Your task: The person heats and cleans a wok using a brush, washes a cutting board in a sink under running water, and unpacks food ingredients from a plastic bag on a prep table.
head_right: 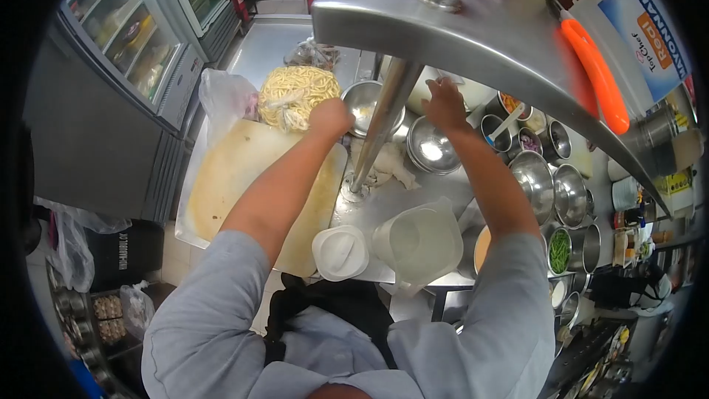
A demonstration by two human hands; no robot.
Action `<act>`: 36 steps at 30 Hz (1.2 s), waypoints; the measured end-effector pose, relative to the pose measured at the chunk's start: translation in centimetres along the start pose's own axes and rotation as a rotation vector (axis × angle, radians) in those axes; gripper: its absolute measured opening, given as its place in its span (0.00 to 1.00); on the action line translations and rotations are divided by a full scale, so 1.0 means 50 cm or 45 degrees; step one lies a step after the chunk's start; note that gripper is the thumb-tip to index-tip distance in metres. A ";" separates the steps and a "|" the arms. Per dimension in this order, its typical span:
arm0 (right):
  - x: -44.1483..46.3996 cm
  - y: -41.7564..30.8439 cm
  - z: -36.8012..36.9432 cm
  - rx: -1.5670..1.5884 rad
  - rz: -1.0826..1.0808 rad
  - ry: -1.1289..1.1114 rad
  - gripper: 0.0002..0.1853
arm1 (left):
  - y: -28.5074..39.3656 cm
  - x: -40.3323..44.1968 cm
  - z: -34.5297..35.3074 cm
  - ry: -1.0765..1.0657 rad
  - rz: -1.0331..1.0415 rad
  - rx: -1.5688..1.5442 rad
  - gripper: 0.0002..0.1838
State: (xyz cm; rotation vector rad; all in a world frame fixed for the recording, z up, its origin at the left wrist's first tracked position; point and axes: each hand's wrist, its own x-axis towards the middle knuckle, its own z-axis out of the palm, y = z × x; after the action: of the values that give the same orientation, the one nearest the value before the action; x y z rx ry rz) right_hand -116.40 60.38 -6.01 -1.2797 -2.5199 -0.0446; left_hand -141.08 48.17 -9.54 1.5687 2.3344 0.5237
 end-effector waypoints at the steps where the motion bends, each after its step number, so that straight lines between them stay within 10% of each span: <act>1: 0.000 0.004 0.005 0.001 -0.009 -0.006 0.23 | 0.012 0.008 -0.004 -0.033 0.011 0.053 0.14; 11: -0.099 -0.060 -0.231 0.085 0.214 -0.314 0.31 | 0.023 -0.015 -0.080 0.323 -0.064 -0.381 0.15; 15: -0.223 -0.176 -0.446 0.258 0.100 -0.379 0.25 | -0.148 -0.139 -0.137 0.188 -0.231 -1.460 0.15; 19: -0.326 -0.337 -0.581 0.347 0.073 -0.693 0.26 | -0.353 -0.449 -0.189 0.355 -0.322 -1.356 0.13; 27: -0.501 -0.903 -0.344 0.888 -0.468 -1.461 0.23 | -0.694 -1.205 -0.172 0.512 -0.887 -1.642 0.12; 36: -0.792 -1.449 -0.063 0.960 -0.865 -1.596 0.17 | -0.864 -1.672 -0.361 0.949 -1.070 -1.218 0.10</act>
State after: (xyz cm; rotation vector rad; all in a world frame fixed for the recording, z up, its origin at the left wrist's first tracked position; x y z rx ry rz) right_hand -151.18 -14.56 -6.34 0.0091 -3.1303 1.8275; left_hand -153.39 -46.85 -10.17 -0.0873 2.2435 1.7886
